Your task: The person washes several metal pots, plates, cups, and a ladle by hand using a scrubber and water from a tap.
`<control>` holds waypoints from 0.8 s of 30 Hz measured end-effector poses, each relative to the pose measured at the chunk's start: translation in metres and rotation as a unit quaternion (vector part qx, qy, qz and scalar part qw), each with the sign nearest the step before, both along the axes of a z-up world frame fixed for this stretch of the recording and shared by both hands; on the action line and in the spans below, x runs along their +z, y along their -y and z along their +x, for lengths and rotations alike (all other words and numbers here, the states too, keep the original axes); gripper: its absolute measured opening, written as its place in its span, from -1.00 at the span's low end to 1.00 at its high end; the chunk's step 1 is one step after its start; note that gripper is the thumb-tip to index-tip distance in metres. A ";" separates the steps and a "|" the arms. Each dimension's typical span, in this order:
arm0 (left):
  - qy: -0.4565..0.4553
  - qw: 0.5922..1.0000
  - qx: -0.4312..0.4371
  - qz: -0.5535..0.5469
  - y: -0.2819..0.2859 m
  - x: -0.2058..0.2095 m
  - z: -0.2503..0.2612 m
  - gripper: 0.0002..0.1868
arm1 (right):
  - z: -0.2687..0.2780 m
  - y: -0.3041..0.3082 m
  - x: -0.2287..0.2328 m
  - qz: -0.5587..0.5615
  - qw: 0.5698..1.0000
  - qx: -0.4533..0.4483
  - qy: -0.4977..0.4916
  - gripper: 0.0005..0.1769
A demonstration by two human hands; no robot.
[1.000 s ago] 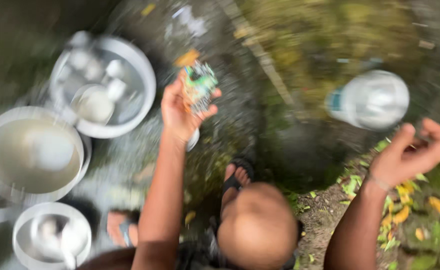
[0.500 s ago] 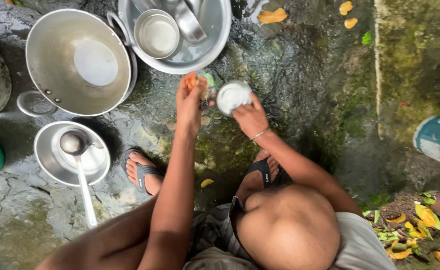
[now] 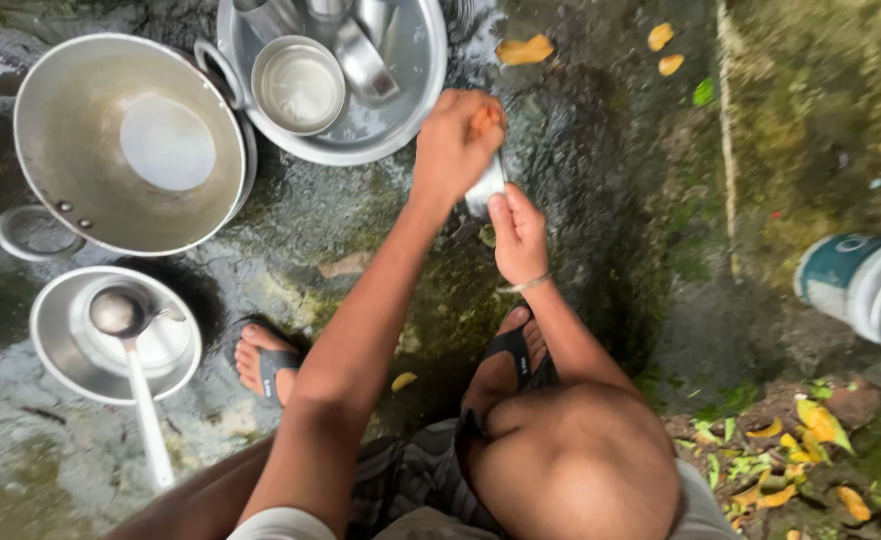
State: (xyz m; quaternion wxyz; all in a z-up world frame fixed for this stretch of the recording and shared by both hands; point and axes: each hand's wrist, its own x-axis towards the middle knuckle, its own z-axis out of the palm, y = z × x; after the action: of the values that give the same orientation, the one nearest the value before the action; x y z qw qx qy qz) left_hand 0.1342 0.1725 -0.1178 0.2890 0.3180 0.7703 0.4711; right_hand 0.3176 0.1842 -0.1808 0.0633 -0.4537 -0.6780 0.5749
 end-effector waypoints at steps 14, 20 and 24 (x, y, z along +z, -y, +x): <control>0.296 0.949 0.088 0.063 -0.021 -0.001 -0.012 -0.85 | -0.010 -0.022 -0.010 -0.065 0.950 -0.115 -0.281 -0.81; -0.299 0.925 -0.028 0.233 0.000 0.046 0.031 -0.77 | -0.019 -0.029 -0.013 -0.048 0.962 -0.148 -0.224 -0.74; 0.017 0.985 0.094 0.143 -0.024 0.024 0.013 -0.88 | -0.026 -0.021 0.018 -0.247 0.842 -0.242 -0.413 -0.67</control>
State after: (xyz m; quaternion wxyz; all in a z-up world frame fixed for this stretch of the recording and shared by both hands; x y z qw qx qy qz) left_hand 0.1467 0.1969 -0.0943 0.2079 0.2738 0.7165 0.6071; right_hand 0.2917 0.2052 -0.1626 0.3604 -0.3242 -0.2930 0.8241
